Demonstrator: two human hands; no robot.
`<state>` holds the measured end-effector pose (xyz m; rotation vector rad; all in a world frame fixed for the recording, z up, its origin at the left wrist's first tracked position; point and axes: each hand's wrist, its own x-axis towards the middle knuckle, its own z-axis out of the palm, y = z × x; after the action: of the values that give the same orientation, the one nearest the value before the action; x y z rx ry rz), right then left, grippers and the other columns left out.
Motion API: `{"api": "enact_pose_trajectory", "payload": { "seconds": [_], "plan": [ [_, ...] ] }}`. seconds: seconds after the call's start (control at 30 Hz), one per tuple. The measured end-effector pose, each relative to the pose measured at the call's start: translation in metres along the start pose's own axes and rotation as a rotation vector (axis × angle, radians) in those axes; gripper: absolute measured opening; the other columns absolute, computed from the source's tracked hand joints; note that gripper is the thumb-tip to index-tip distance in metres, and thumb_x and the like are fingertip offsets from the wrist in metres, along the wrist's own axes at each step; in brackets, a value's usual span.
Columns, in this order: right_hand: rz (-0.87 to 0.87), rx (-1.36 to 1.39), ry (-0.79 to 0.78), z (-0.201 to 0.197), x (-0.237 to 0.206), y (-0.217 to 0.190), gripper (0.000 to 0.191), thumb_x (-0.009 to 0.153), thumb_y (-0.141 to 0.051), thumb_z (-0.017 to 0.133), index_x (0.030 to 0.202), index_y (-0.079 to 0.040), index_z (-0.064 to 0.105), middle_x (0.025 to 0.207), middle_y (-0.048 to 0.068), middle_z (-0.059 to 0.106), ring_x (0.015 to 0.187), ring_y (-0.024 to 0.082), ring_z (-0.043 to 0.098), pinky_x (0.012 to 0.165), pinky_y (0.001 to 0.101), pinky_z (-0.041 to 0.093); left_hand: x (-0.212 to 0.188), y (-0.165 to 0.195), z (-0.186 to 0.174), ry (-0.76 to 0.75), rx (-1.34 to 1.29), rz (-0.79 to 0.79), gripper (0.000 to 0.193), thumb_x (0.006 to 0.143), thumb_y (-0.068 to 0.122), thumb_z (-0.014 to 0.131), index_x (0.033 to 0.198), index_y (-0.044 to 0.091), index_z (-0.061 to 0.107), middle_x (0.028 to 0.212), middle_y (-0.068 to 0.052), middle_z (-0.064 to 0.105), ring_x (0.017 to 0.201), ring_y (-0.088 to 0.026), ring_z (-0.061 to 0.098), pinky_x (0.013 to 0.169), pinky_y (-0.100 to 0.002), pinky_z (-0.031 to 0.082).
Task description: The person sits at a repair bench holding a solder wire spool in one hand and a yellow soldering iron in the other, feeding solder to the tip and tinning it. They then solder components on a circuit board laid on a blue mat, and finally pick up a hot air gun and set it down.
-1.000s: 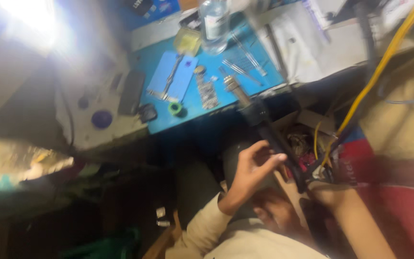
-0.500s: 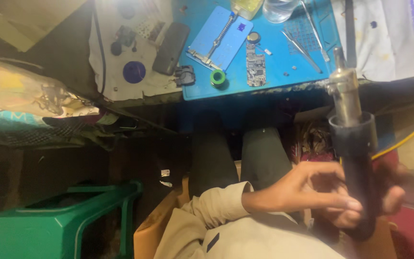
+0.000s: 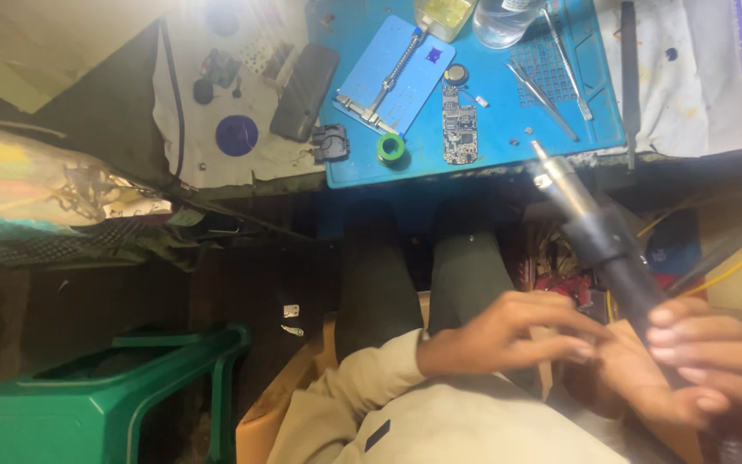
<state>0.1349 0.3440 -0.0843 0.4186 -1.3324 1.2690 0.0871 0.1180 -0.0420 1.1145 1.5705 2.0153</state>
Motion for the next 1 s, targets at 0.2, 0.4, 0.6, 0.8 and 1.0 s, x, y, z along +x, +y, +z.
{"api": "enact_pose_trajectory", "payload": {
  "seconds": [0.2, 0.4, 0.6, 0.8, 1.0],
  "plan": [
    [-0.048, 0.181, 0.135, 0.094, -0.001, 0.011, 0.030, 0.103, -0.035, 0.049, 0.090, -0.011, 0.035, 0.064, 0.002, 0.040, 0.046, 0.013, 0.038, 0.039, 0.0283, 0.046, -0.053, -0.040, -0.046, 0.282, 0.809, -0.163, 0.020, 0.095, 0.024, 0.074, 0.101, 0.005, 0.073, 0.094, -0.011, 0.069, 0.093, -0.030, 0.066, 0.085, -0.042, 0.047],
    [0.048, 0.111, 0.032, 0.120, 0.003, 0.013, 0.029, 0.104, -0.033, 0.050, 0.092, -0.011, 0.035, 0.064, 0.004, 0.038, 0.048, 0.016, 0.038, 0.041, 0.0314, 0.047, -0.132, -0.088, -0.093, 0.528, 1.185, -0.345, 0.028, 0.090, 0.026, 0.075, 0.107, 0.004, 0.071, 0.115, -0.014, 0.065, 0.118, -0.034, 0.055, 0.100, -0.049, 0.039],
    [0.047, 0.111, 0.002, 0.124, 0.000, 0.013, 0.030, 0.103, -0.033, 0.052, 0.092, -0.011, 0.035, 0.065, 0.005, 0.040, 0.051, 0.016, 0.041, 0.044, 0.0314, 0.048, -0.150, -0.102, -0.101, 0.650, 1.079, -0.422, 0.026, 0.089, 0.020, 0.075, 0.109, 0.005, 0.071, 0.121, -0.011, 0.064, 0.122, -0.034, 0.053, 0.103, -0.048, 0.038],
    [0.065, 0.090, -0.015, 0.122, 0.000, 0.012, 0.030, 0.104, -0.033, 0.053, 0.093, -0.011, 0.036, 0.067, 0.005, 0.040, 0.050, 0.016, 0.041, 0.045, 0.0311, 0.049, -0.146, -0.101, -0.103, 0.667, 1.063, -0.419, 0.024, 0.088, 0.018, 0.076, 0.106, 0.005, 0.070, 0.119, -0.011, 0.064, 0.120, -0.034, 0.054, 0.102, -0.048, 0.038],
    [0.059, 0.074, -0.020, 0.129, 0.001, 0.011, 0.031, 0.104, -0.034, 0.053, 0.092, -0.011, 0.036, 0.067, 0.005, 0.040, 0.051, 0.015, 0.042, 0.045, 0.0309, 0.049, -0.148, -0.104, -0.103, 0.682, 1.046, -0.430, 0.023, 0.087, 0.018, 0.077, 0.106, 0.006, 0.071, 0.118, -0.010, 0.064, 0.120, -0.033, 0.054, 0.101, -0.047, 0.038]
  ]
}}
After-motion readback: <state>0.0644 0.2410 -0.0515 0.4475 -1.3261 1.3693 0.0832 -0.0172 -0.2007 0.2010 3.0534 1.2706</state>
